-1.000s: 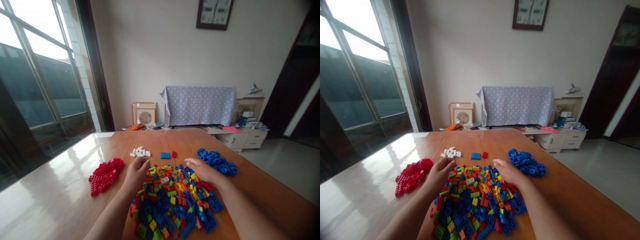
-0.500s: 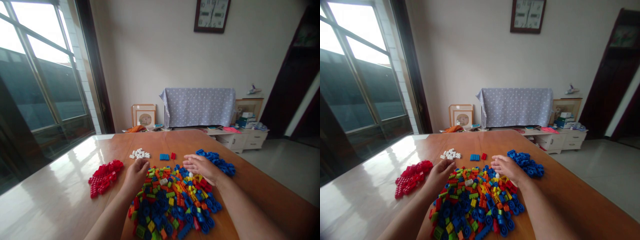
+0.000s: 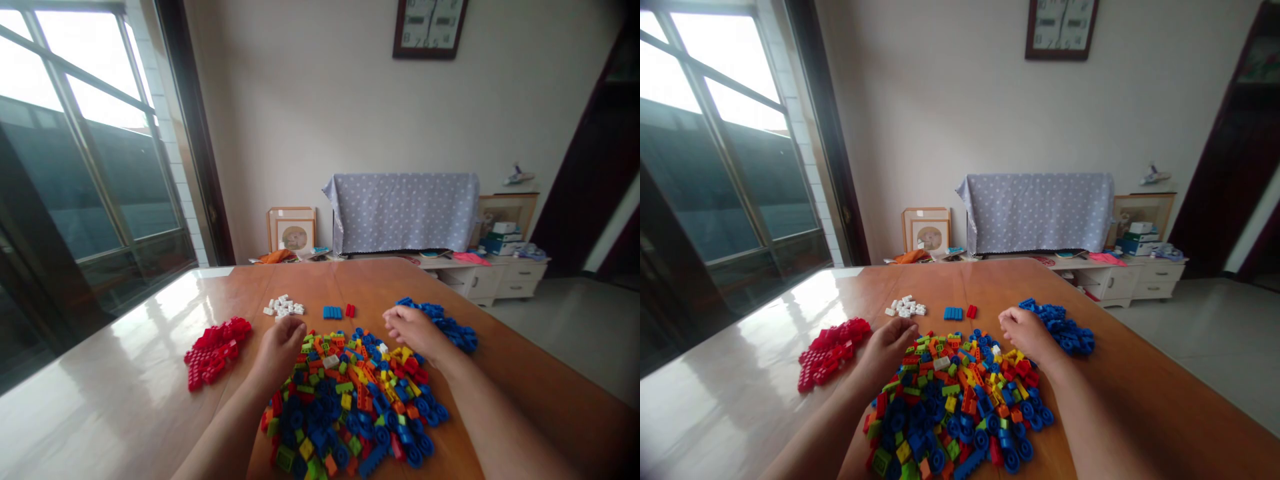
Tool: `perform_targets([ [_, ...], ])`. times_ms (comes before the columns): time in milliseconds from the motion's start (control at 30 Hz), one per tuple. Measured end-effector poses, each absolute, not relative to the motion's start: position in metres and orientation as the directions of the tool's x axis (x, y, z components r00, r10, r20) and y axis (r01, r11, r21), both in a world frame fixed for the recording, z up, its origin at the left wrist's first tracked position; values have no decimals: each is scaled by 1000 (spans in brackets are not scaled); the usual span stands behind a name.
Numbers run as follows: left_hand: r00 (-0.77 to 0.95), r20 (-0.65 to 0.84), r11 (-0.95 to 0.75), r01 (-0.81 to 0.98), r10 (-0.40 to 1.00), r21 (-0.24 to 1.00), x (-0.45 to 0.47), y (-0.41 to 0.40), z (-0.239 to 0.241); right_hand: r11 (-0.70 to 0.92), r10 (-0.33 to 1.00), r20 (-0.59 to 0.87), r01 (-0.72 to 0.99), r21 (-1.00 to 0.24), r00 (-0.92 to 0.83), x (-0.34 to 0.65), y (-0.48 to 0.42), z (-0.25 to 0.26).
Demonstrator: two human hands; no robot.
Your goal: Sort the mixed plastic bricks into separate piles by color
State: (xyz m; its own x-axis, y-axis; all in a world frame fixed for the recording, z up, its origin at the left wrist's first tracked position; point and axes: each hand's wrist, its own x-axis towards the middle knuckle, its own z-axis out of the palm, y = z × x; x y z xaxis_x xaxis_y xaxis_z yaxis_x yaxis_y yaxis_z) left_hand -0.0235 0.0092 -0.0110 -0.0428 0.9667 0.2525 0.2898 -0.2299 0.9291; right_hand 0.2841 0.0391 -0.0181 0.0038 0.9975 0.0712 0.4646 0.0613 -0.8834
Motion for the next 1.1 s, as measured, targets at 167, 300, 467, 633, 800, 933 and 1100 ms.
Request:
perform_targets([
  [167, -30, 269, -245, 323, 963, 914, -23, 8, -10, 118, 993, 95, 650, -751, -71, 299, 40, -24],
  [300, -23, 263, -240, 338, 964, 910, -25, 9, -13, 171, 982, 64, 707, -686, -176, 303, 35, -23],
  [467, -5, 292, -274, 337, 956, 901, -29, 12, -18, 237, 955, 17, 724, -647, -297, 297, 30, -25],
  [633, -1, 258, -242, 338, 966, 909, -28, 12, -18, 277, 943, 38, 712, -646, -332, 289, 29, -22],
  [800, 60, 261, -265, 347, 964, 900, -20, 7, -18, 234, 964, 96, 624, -745, -247, 282, 25, -13],
  [933, 132, 288, -316, 365, 949, 876, -11, -1, -15, 169, 965, 43, 492, -854, -259, 268, 15, -2],
  [1100, 305, 273, -363, 296, 912, 884, 4, -19, -4, 222, 916, 72, 348, -911, -396, 239, 0, 4],
])
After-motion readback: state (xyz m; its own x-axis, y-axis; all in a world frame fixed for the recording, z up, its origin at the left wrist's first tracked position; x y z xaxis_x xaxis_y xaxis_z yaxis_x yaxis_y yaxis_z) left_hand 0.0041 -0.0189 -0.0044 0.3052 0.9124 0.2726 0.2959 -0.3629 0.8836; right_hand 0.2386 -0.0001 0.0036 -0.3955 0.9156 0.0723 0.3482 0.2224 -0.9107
